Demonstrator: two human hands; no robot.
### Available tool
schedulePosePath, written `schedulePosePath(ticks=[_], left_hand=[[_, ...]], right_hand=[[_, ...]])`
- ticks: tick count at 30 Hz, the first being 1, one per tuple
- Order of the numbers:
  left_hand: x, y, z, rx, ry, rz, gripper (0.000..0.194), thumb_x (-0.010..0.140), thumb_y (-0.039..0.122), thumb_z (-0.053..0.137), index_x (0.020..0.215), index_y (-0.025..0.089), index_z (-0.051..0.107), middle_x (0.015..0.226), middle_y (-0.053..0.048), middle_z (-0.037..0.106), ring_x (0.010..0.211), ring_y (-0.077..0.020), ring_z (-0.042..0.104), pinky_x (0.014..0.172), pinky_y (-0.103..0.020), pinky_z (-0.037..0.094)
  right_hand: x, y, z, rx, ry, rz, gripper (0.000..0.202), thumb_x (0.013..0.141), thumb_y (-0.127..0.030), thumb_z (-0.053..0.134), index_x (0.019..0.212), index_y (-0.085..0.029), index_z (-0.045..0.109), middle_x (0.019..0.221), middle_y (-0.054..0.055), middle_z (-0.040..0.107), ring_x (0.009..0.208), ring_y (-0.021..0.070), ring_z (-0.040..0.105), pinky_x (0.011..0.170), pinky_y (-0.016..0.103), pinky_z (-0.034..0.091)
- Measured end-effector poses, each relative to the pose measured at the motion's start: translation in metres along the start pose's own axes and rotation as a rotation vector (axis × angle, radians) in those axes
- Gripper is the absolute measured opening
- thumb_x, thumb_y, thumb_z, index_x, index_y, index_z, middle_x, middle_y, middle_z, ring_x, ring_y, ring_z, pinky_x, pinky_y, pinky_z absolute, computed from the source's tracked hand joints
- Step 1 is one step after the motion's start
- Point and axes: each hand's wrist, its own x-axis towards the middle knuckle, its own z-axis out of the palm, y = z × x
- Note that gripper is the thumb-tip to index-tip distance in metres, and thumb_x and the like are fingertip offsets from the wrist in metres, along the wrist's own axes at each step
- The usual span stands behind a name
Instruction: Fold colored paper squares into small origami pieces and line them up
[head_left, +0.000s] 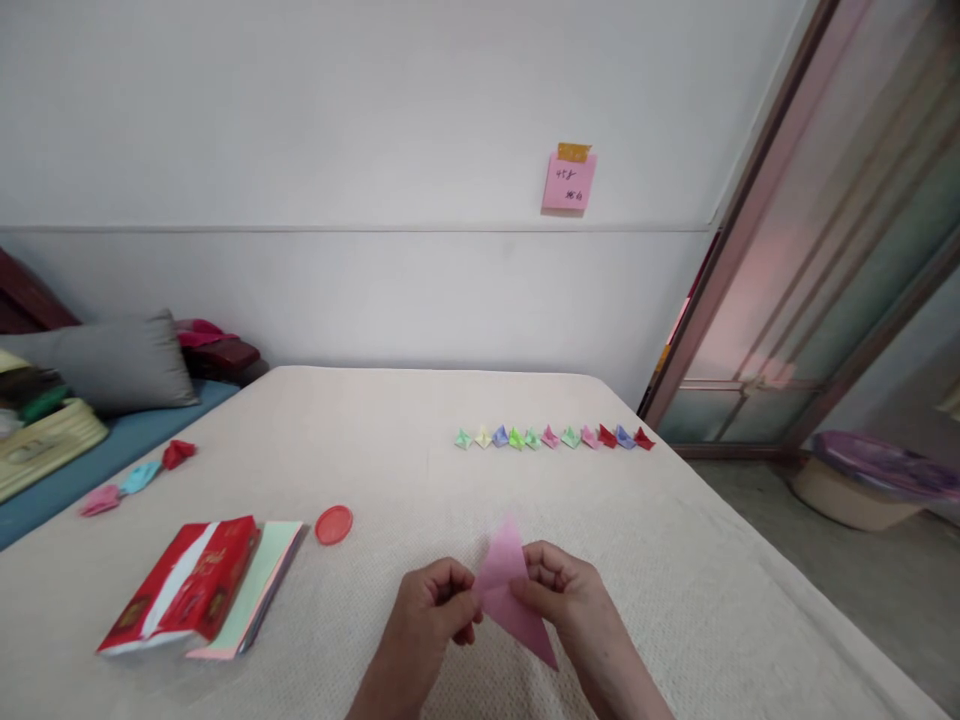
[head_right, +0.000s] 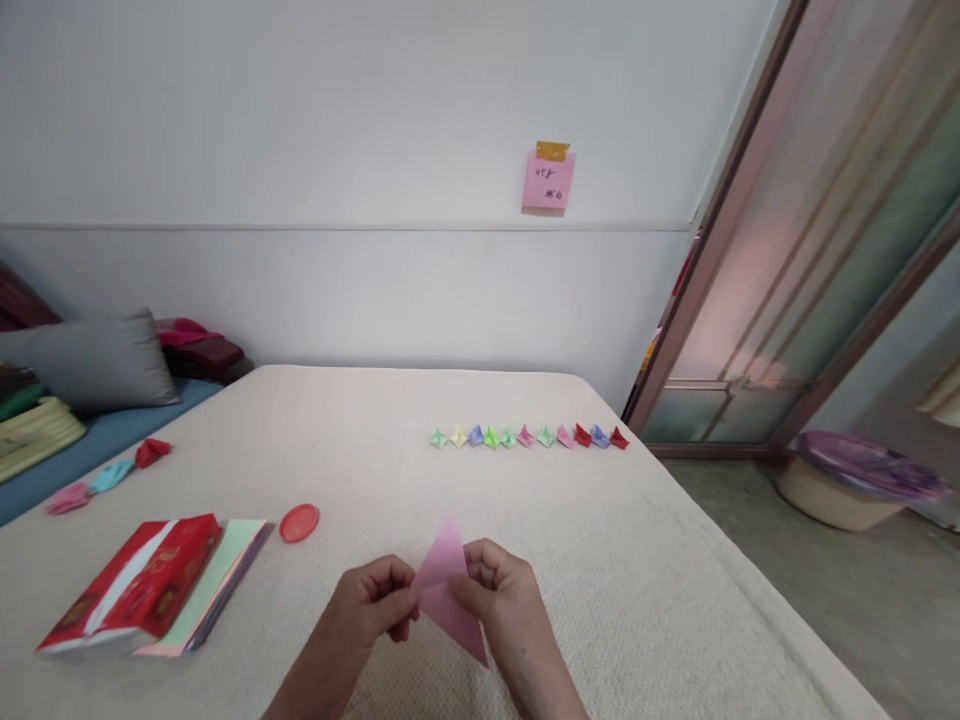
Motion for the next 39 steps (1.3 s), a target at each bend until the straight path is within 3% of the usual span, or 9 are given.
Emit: schedulePosePath(ticks=[9, 17, 27, 30, 35, 39], left_hand=[[0.003, -0.006, -0.004, -0.044, 0.018, 0.031, 0.011, 0.073, 0.022, 0.062, 0.065, 0.015, 0.062, 0.053, 0.003, 0.055, 0.049, -0.0104, 0.047, 0.051, -0.023, 0.034], [0.001, -0.003, -0.002, -0.148, 0.063, 0.095, 0.005, 0.07, 0.013, 0.063, 0.07, 0.015, 0.067, 0.054, 0.003, 0.057, 0.053, -0.0102, 0.05, 0.054, -0.022, 0.036], [0.0, -0.003, -0.004, -0.235, 0.071, 0.08, 0.007, 0.066, 0.012, 0.064, 0.067, 0.016, 0.069, 0.049, 0.003, 0.059, 0.051, -0.0109, 0.051, 0.053, -0.023, 0.035], [0.001, -0.003, -0.003, -0.259, 0.088, 0.076, 0.005, 0.066, 0.017, 0.068, 0.07, 0.016, 0.068, 0.051, 0.003, 0.058, 0.049, -0.0102, 0.05, 0.05, -0.022, 0.034], [0.004, -0.005, -0.002, -0.237, 0.055, 0.048, 0.017, 0.068, 0.029, 0.072, 0.076, 0.015, 0.066, 0.056, 0.002, 0.06, 0.048, -0.0097, 0.05, 0.048, -0.022, 0.034], [0.003, -0.005, -0.002, -0.243, 0.052, 0.024, 0.021, 0.068, 0.03, 0.072, 0.081, 0.015, 0.065, 0.056, 0.004, 0.057, 0.048, -0.0097, 0.051, 0.048, -0.022, 0.036]], right_hand=[[-0.001, -0.003, 0.001, -0.042, -0.009, 0.009, 0.002, 0.063, -0.017, 0.069, 0.064, -0.016, 0.069, 0.054, -0.003, 0.056, 0.051, 0.0113, 0.044, 0.051, 0.023, 0.028], [-0.008, -0.016, 0.006, -0.052, 0.025, -0.033, 0.009, 0.066, -0.013, 0.064, 0.06, -0.017, 0.069, 0.056, -0.002, 0.059, 0.057, 0.0127, 0.045, 0.058, 0.024, 0.031], [-0.007, -0.007, 0.001, -0.08, 0.081, 0.009, 0.01, 0.066, -0.023, 0.066, 0.058, -0.019, 0.071, 0.056, -0.002, 0.055, 0.054, 0.0129, 0.042, 0.054, 0.025, 0.026], [-0.007, -0.012, 0.005, -0.079, 0.08, -0.028, 0.008, 0.066, -0.02, 0.065, 0.06, -0.019, 0.07, 0.057, -0.002, 0.057, 0.055, 0.0139, 0.045, 0.056, 0.025, 0.03], [-0.01, -0.02, 0.013, -0.059, 0.042, -0.033, 0.008, 0.062, -0.022, 0.068, 0.07, -0.02, 0.071, 0.053, -0.003, 0.055, 0.057, 0.0175, 0.052, 0.059, 0.028, 0.038], [-0.012, -0.02, 0.012, -0.092, 0.033, -0.018, 0.01, 0.062, -0.022, 0.068, 0.071, -0.019, 0.07, 0.052, -0.004, 0.052, 0.053, 0.0154, 0.049, 0.055, 0.027, 0.037]])
